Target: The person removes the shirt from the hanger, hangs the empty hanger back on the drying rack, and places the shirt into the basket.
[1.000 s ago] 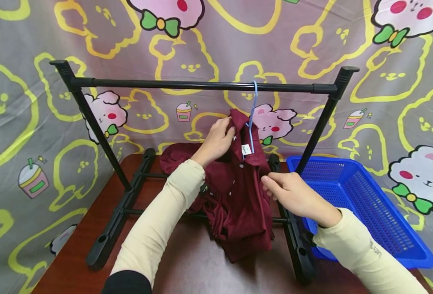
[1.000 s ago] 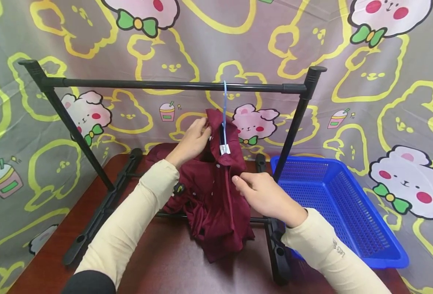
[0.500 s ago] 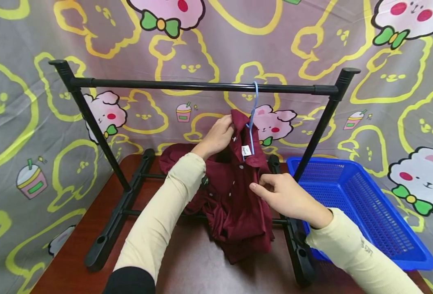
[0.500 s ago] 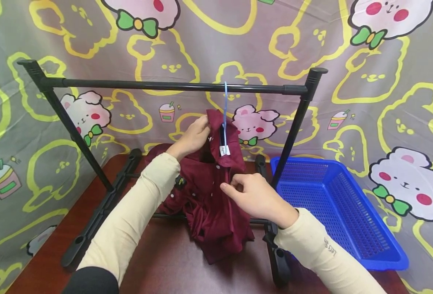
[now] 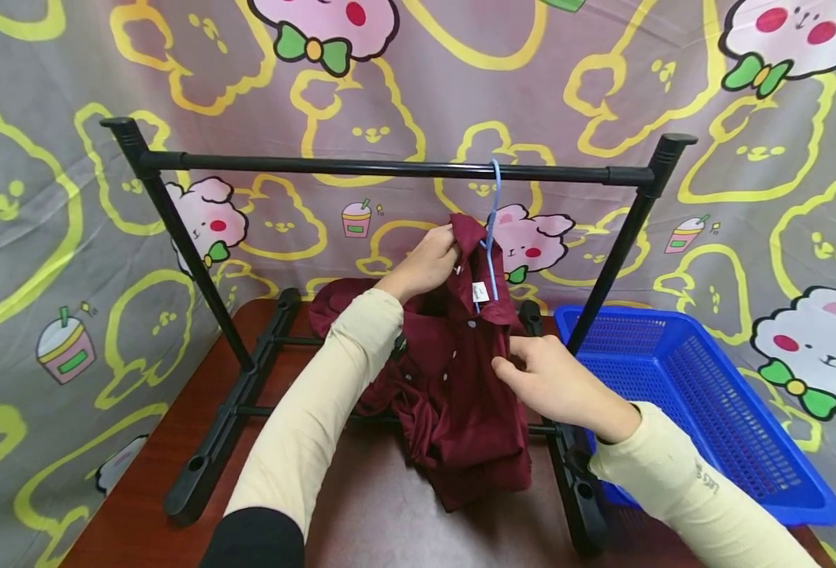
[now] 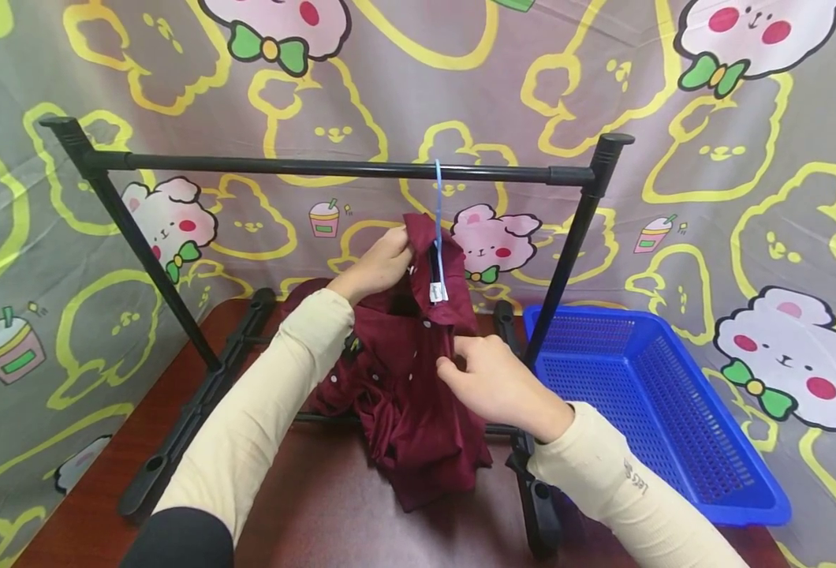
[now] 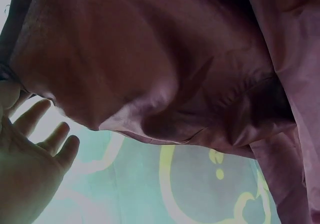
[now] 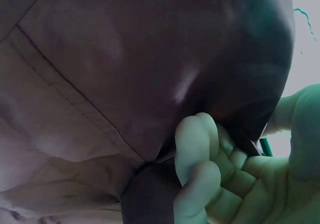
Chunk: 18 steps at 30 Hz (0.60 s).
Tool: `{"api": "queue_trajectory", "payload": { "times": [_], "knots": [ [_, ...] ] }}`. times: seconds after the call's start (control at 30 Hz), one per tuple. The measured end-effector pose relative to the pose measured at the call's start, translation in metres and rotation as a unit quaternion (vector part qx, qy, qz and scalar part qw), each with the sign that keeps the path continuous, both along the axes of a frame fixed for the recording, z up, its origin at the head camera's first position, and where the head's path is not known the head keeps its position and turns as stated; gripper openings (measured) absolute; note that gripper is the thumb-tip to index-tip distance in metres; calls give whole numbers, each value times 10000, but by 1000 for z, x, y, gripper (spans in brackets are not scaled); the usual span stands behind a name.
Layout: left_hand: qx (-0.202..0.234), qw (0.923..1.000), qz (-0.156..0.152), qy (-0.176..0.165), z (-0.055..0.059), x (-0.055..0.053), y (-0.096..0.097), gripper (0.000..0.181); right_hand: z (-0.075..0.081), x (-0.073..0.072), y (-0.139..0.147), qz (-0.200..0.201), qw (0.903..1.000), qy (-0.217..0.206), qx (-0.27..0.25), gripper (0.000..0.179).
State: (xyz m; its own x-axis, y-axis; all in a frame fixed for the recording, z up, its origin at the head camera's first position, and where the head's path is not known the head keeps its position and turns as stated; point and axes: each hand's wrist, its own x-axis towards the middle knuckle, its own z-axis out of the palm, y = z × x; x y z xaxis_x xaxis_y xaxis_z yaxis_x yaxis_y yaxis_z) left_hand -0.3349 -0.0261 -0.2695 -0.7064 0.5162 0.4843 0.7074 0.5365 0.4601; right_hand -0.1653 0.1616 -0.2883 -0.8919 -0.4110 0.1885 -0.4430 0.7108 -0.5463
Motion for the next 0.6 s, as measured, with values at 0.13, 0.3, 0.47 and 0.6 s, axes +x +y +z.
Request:
{"api": "queue_trajectory", "payload": {
  "times": [0.13,0.3,0.47,0.6],
  "knots": [
    [26,9999,-87,-62,1,-2,1,22,0,1,3,-38,10000,35,-18,27],
    [74,9994,10,-340,0,-2,-2,15,0,2,8,-45,9998,-132,-117,29],
    [-148,9988,316,-331,1,-1,-8,17,-1,4,14,-11,9999,70,-103,31],
    [-348,9984,426,-141,1,1,-11,23,-2,3,18,3,9996,266,-74,34]
  ]
}}
